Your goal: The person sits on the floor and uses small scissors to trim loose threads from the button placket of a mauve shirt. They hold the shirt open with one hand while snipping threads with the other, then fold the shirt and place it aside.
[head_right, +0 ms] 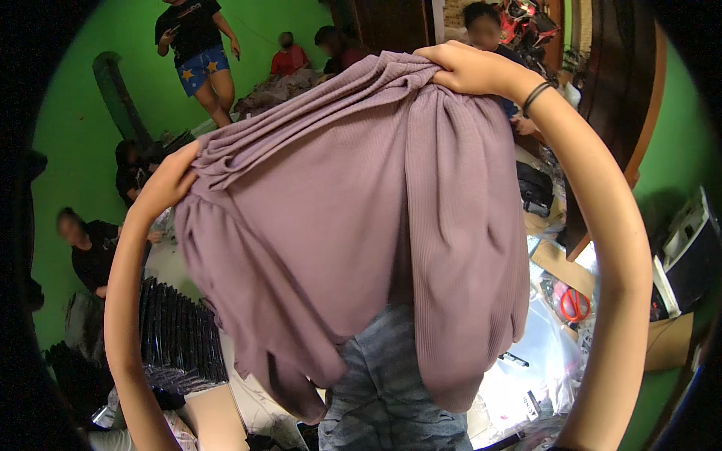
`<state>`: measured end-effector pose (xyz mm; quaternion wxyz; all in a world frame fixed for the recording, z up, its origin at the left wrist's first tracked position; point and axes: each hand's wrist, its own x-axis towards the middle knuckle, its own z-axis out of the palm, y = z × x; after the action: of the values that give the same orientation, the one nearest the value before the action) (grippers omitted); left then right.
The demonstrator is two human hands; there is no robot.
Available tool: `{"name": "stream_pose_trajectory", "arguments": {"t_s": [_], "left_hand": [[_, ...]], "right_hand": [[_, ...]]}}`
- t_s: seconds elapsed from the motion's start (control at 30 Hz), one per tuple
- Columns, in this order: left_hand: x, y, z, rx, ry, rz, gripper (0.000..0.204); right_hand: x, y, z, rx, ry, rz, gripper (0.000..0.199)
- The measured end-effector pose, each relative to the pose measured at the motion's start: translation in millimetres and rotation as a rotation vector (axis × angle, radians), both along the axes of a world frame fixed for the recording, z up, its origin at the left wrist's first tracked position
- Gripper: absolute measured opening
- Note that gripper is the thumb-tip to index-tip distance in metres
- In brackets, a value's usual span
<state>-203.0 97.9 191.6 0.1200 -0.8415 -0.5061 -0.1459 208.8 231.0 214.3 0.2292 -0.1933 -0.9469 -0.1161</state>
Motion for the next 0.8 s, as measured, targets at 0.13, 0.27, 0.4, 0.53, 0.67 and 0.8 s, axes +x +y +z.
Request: {"name": "stream_pose_trajectory", "arguments": {"t_s": [0.13,0.27,0.4,0.53,0.67,0.8], "left_hand": [[-3,1,4,0.2,0.051,-0.062,0.041],[3,-15,34,0.285,0.099,-0.006,0.037],[14,-65,40,0.421,0.212,-0.026,0.037],[23,-135,-18,0.441,0.5,0.096,0.032],[48,-213,-153,-0.038,0.509,-0.075,0.014],[81,-257,-300,-0.477,-0.021,-0.247,0.029]], "right_hand": [[0,14,9,0.227,-0.006,-0.092,0.026],[4,-5,38,0.273,-0.071,-0.138,0.04],[26,-45,39,0.316,0.082,-0.18,0.019],[47,-104,-29,0.431,0.14,-0.178,0.033],[60,-184,-171,0.19,-0.206,0.005,0.023],[63,-257,-316,-0.067,-0.297,0.133,0.013]]}}
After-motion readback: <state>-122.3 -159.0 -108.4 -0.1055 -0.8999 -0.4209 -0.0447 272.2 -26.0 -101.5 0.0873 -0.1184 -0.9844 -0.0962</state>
